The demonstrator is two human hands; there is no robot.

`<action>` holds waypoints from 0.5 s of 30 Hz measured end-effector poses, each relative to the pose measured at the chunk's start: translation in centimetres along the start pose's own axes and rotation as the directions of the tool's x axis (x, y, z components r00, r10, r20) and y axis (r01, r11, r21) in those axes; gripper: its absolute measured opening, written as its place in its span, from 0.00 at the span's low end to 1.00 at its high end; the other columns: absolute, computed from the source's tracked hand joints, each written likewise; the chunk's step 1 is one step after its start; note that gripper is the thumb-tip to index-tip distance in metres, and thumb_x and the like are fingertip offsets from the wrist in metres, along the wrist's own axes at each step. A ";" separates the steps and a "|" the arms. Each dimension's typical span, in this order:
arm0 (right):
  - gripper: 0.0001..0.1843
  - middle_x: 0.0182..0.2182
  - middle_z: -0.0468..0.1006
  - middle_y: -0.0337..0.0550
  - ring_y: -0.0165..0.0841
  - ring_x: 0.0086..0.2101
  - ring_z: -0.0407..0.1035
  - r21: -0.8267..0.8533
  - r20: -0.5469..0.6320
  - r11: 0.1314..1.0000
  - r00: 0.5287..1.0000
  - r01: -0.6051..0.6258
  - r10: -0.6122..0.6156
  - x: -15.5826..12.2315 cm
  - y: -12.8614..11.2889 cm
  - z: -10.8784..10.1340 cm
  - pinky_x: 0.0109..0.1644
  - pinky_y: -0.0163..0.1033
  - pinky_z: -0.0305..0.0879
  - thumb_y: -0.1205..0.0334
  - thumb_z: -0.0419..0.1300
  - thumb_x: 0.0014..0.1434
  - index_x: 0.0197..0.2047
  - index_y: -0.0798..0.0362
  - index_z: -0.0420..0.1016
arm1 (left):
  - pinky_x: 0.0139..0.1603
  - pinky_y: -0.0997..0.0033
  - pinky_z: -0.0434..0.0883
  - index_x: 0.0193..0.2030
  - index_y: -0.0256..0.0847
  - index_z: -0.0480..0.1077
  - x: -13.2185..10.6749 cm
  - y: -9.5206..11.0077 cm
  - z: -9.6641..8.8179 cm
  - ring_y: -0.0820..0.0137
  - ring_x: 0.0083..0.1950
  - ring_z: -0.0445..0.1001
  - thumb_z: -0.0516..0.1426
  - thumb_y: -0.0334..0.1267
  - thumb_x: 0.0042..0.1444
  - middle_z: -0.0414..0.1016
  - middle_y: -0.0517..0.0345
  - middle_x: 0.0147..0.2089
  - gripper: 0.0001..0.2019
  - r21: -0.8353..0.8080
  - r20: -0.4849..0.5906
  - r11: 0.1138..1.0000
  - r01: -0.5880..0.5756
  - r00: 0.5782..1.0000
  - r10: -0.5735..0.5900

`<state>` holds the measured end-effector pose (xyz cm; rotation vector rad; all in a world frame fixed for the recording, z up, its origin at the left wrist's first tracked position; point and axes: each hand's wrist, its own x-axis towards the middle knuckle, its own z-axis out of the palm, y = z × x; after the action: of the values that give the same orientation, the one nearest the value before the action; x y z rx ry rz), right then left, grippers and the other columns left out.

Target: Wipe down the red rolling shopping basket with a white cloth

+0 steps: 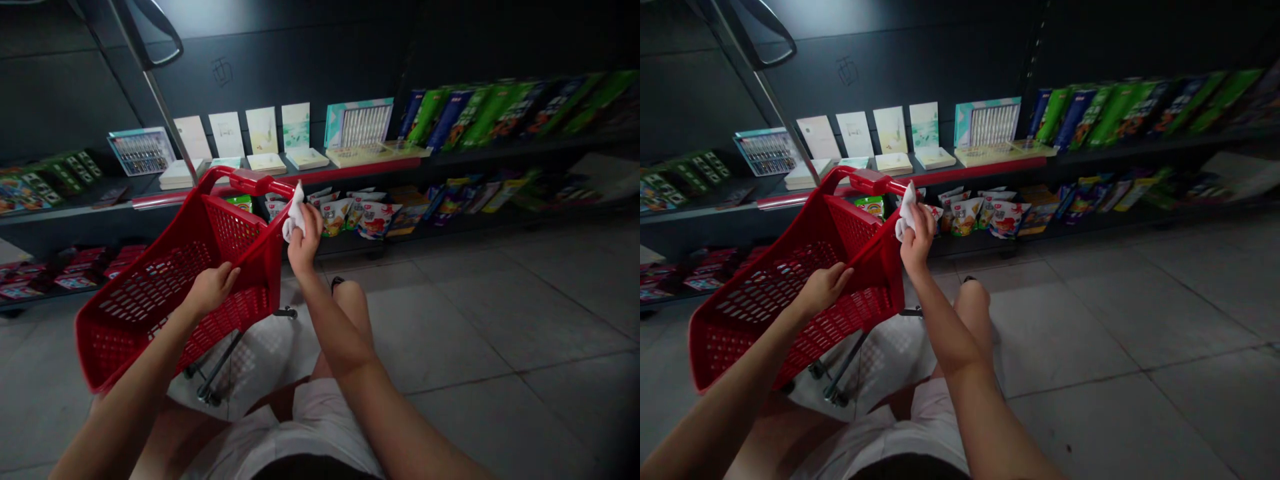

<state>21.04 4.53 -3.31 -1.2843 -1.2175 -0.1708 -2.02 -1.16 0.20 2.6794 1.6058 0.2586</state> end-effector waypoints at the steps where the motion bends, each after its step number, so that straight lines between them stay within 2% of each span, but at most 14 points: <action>1: 0.31 0.60 0.60 0.53 0.40 0.62 0.54 0.000 0.017 1.000 1.000 0.000 0.000 -1.6 0.0 0.0 0.66 0.52 0.51 0.70 0.40 0.58 0.63 0.54 0.63 | 0.31 0.69 0.57 0.32 0.42 0.63 0.0 0.1 0.0 0.66 0.29 0.72 0.40 0.47 0.66 0.71 0.55 0.25 0.18 -0.006 -0.001 1.000 -0.009 1.000 0.009; 3: 0.30 0.60 0.60 0.55 0.43 0.62 0.53 -0.001 0.054 1.000 0.999 -0.008 0.008 -5.8 0.6 0.5 0.66 0.54 0.49 0.68 0.42 0.58 0.62 0.55 0.65 | 0.31 0.69 0.57 0.31 0.43 0.62 0.1 0.4 0.1 0.66 0.28 0.72 0.40 0.48 0.66 0.70 0.56 0.25 0.18 -0.021 -0.001 0.999 -0.024 1.000 0.024; 5: 0.28 0.58 0.62 0.58 0.44 0.61 0.55 -0.015 0.055 0.998 0.996 -0.068 0.068 -10.9 1.9 1.3 0.65 0.55 0.51 0.67 0.43 0.57 0.60 0.57 0.67 | 0.30 0.70 0.56 0.31 0.43 0.62 0.1 0.7 0.2 0.67 0.28 0.71 0.40 0.48 0.66 0.70 0.56 0.25 0.19 -0.029 0.004 0.999 -0.036 0.999 0.036; 7: 0.30 0.57 0.63 0.60 0.44 0.60 0.56 -0.031 0.068 0.984 0.982 -0.177 0.179 -15.9 3.6 2.1 0.63 0.57 0.54 0.68 0.45 0.54 0.60 0.58 0.66 | 0.30 0.70 0.56 0.31 0.43 0.63 0.2 1.0 0.2 0.67 0.28 0.71 0.40 0.48 0.66 0.70 0.56 0.25 0.19 -0.029 0.006 0.999 -0.037 0.999 0.037; 9: 0.33 0.55 0.66 0.60 0.44 0.57 0.59 -0.004 0.080 0.931 0.928 -0.364 0.363 -19.9 5.0 2.7 0.61 0.57 0.57 0.69 0.47 0.49 0.60 0.58 0.64 | 0.30 0.70 0.56 0.31 0.43 0.63 0.4 1.4 0.1 0.66 0.29 0.72 0.40 0.48 0.66 0.71 0.55 0.25 0.19 -0.026 0.004 0.999 -0.033 0.999 0.033; 11: 0.35 0.50 0.69 0.60 0.43 0.53 0.64 0.021 0.058 0.811 0.810 -0.585 0.583 -21.8 5.6 3.1 0.58 0.57 0.60 0.69 0.47 0.47 0.60 0.62 0.63 | 0.31 0.70 0.57 0.31 0.42 0.63 0.4 1.8 0.1 0.66 0.29 0.72 0.40 0.48 0.66 0.72 0.55 0.26 0.19 -0.021 0.002 0.999 -0.028 1.000 0.028; 13: 0.35 0.46 0.71 0.60 0.43 0.50 0.66 0.031 0.020 0.692 0.693 -0.721 0.721 -21.5 5.3 3.4 0.57 0.57 0.62 0.69 0.46 0.46 0.60 0.66 0.62 | 0.31 0.70 0.57 0.32 0.42 0.64 0.5 2.0 0.1 0.66 0.30 0.73 0.40 0.48 0.66 0.72 0.54 0.26 0.19 -0.015 0.002 1.000 -0.018 1.000 0.018; 14: 0.35 0.47 0.71 0.61 0.43 0.51 0.66 0.033 0.007 0.673 0.674 -0.739 0.739 -20.6 4.8 3.4 0.57 0.57 0.61 0.69 0.45 0.47 0.60 0.67 0.61 | 0.31 0.70 0.57 0.32 0.42 0.64 0.5 2.1 0.1 0.66 0.30 0.73 0.40 0.48 0.66 0.73 0.54 0.26 0.19 -0.011 0.002 1.000 -0.011 1.000 0.011; 15: 0.36 0.49 0.70 0.62 0.43 0.53 0.65 0.037 0.001 0.695 0.695 -0.718 0.719 -19.4 4.2 3.5 0.59 0.56 0.60 0.70 0.45 0.47 0.61 0.67 0.60 | 0.31 0.70 0.57 0.33 0.42 0.64 0.5 2.1 0.2 0.66 0.30 0.73 0.40 0.49 0.66 0.73 0.54 0.27 0.20 -0.008 0.002 1.000 -0.005 1.000 0.005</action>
<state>13.66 -1.01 -21.26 -1.6366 -0.6146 0.4193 0.09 -1.66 0.27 2.6773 1.5939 0.2616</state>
